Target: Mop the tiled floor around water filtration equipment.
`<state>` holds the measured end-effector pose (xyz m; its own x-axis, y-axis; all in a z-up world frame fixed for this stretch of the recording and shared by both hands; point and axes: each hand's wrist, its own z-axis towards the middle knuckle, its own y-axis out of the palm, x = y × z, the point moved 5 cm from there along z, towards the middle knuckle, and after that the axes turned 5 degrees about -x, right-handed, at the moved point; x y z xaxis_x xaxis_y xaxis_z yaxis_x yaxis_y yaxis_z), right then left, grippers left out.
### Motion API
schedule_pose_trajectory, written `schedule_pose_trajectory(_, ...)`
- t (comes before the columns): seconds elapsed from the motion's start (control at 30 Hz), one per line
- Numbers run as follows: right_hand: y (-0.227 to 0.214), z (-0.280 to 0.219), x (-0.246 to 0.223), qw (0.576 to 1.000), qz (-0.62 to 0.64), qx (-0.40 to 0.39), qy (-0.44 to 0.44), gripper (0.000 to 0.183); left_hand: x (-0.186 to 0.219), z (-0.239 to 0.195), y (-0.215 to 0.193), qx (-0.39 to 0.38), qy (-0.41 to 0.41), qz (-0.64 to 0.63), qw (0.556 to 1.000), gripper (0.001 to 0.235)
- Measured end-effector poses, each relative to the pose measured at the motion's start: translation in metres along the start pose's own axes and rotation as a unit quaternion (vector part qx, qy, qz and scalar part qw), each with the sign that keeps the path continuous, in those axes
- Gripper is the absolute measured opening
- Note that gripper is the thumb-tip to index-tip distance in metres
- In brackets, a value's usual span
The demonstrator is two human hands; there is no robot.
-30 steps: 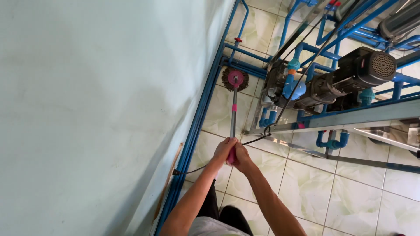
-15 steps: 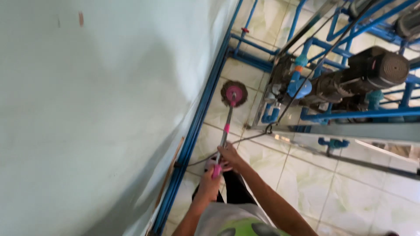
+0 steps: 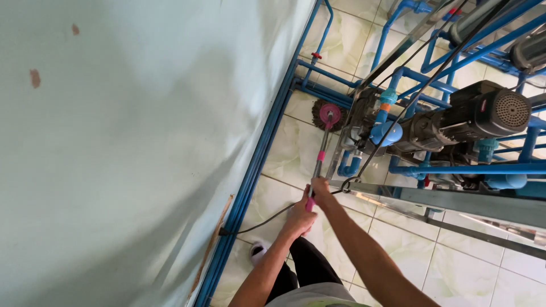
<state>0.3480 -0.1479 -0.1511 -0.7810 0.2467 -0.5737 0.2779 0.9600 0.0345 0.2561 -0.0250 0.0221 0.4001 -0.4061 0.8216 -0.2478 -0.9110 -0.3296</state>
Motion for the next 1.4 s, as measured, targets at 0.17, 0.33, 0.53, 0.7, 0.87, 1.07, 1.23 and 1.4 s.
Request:
schedule_pose_trajectory(0.17,0.017,-0.048,0.011,0.998,0.046,-0.027,0.035,0.008,0.001,-0.034,-0.003,-0.115,-0.214,-0.459,0.855,0.086)
schedule_pose_trajectory(0.33,0.045,-0.035,0.045,0.996,0.089,0.0,0.033,0.007,-0.019,-0.052,-0.025,-0.078,-0.171,-0.535,0.823,0.085)
schedule_pose_trajectory(0.53,0.078,-0.014,0.013,0.981,-0.175,0.082,-0.022,0.015,-0.027,-0.021,-0.058,-0.035,-0.165,-0.529,0.832,0.078)
schedule_pose_trajectory(0.7,0.087,-0.035,0.047,0.995,-0.08,-0.007,-0.053,0.014,-0.044,-0.053,-0.046,-0.029,-0.17,-0.544,0.821,0.075)
schedule_pose_trajectory(0.87,0.104,-0.095,0.086,0.997,-0.056,-0.053,-0.018,0.008,-0.07,-0.103,-0.047,-0.019,-0.214,-0.586,0.781,0.077)
schedule_pose_trajectory(1.07,0.108,-0.184,0.151,0.998,0.041,-0.053,-0.002,0.004,-0.052,-0.197,-0.099,-0.062,-0.239,-0.389,0.887,0.085)
schedule_pose_trajectory(1.23,0.076,-0.224,0.194,0.997,0.074,-0.009,0.001,0.004,-0.029,-0.243,-0.105,-0.119,-0.269,-0.256,0.921,0.086)
schedule_pose_trajectory(1.4,0.063,-0.217,0.181,0.988,0.137,0.019,0.074,0.008,-0.08,-0.223,-0.061,-0.118,-0.272,-0.31,0.903,0.087)
